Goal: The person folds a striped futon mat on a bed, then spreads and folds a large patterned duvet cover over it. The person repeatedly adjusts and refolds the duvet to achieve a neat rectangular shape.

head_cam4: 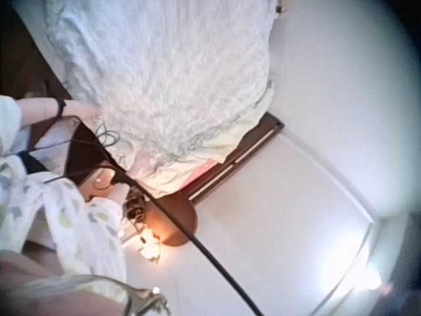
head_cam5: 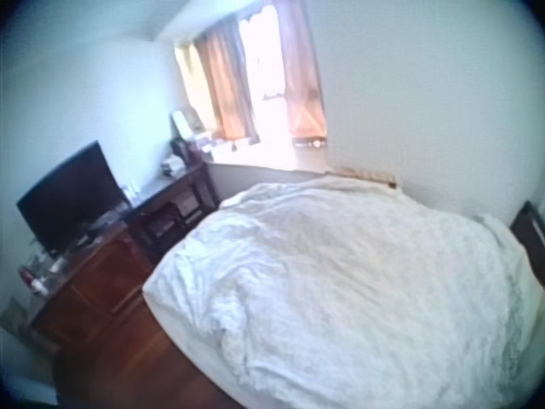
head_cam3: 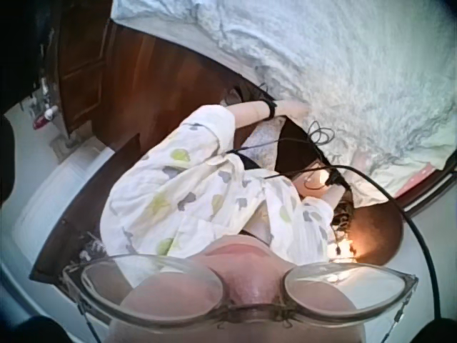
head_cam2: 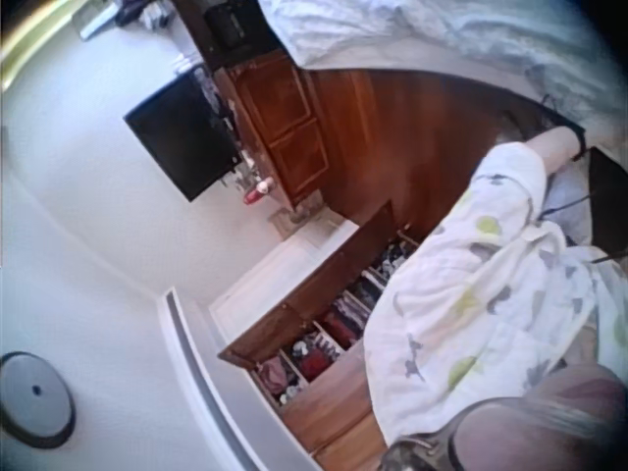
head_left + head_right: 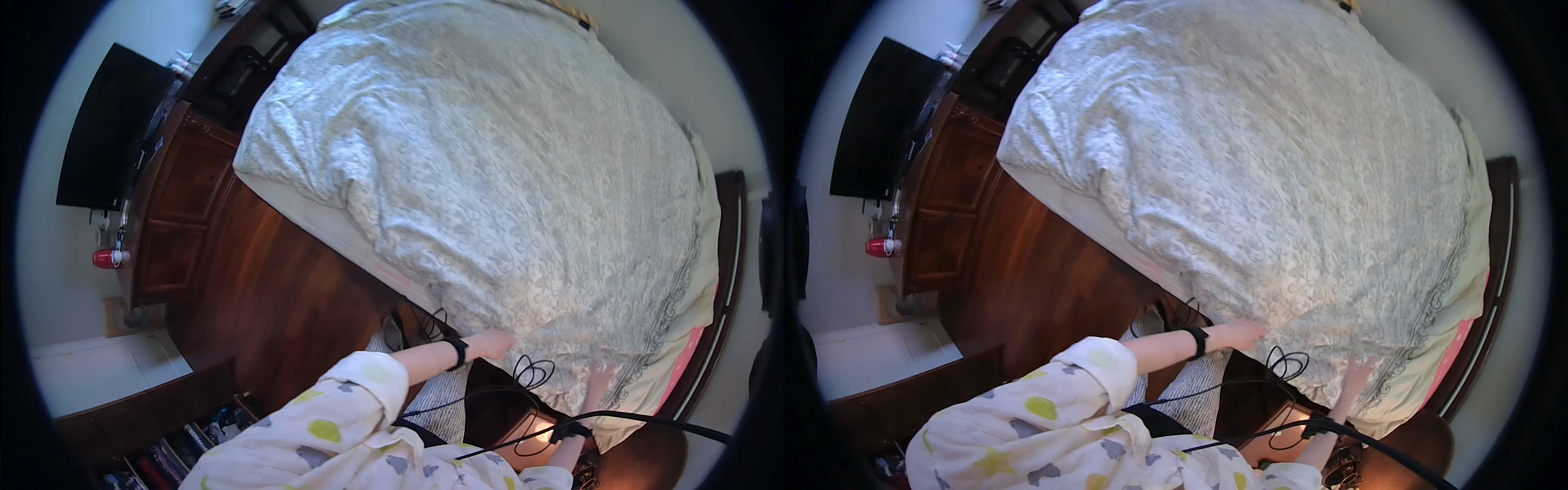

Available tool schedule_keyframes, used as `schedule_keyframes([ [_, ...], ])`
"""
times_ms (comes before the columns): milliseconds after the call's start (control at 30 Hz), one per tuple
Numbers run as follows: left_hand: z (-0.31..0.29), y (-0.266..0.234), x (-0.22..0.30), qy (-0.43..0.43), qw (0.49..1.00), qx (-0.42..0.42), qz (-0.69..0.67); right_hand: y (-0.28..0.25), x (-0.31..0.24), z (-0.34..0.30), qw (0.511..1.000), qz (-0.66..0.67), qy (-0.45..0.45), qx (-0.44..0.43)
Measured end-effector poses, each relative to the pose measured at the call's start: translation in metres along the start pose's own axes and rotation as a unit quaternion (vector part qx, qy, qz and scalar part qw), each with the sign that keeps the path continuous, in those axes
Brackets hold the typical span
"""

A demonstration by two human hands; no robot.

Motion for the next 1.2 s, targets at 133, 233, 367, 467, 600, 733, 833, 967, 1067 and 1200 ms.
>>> schedule_keyframes([
  [133, -0.101, -0.109, -0.096, -0.079, 0.985, 0.148, -0.047, 0.079, -0.087, -0.094, 0.995, -0.043, -0.036, -0.086],
  [233, -0.212, -0.183, -0.193, -0.189, 0.949, 0.220, -0.125, 0.126, -0.168, -0.180, 0.988, 0.001, -0.131, -0.082],
  [367, -0.374, -0.257, -0.297, -0.315, 0.789, 0.351, -0.394, 0.166, -0.264, -0.278, 0.969, -0.012, -0.201, -0.140],
  [467, -0.460, -0.293, -0.343, -0.334, 0.710, 0.396, -0.477, 0.183, -0.316, -0.316, 0.954, 0.040, -0.203, -0.218],
  [600, -0.505, -0.334, -0.392, -0.307, 0.659, 0.439, -0.528, 0.212, -0.351, -0.325, 0.951, 0.072, -0.177, -0.242],
  [733, -0.492, -0.363, -0.441, -0.288, 0.639, 0.421, -0.575, 0.277, -0.371, -0.337, 0.858, 0.319, 0.097, -0.390],
  [833, -0.466, -0.377, -0.478, -0.297, 0.631, 0.426, -0.577, 0.319, -0.412, -0.345, 0.713, 0.495, 0.267, -0.420],
  [967, -0.444, -0.387, -0.530, -0.343, 0.601, 0.389, -0.609, 0.369, -0.485, -0.366, 0.648, 0.587, 0.304, -0.379],
  [1067, -0.458, -0.421, -0.569, -0.342, 0.561, 0.495, -0.568, 0.381, -0.542, -0.382, 0.555, 0.676, 0.314, -0.370],
  [1200, -0.503, -0.474, -0.611, -0.379, 0.552, 0.543, -0.507, 0.376, -0.627, -0.403, 0.400, 0.736, 0.477, -0.267],
])
Point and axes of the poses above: each hand's wrist, its own z-axis towards the middle knuckle, its own y-axis out of the palm, x = y × z, the point moved 7 cm from there along z, towards the middle knuckle, and after that the axes turned 8 degrees about x, right-handed, at the moved point
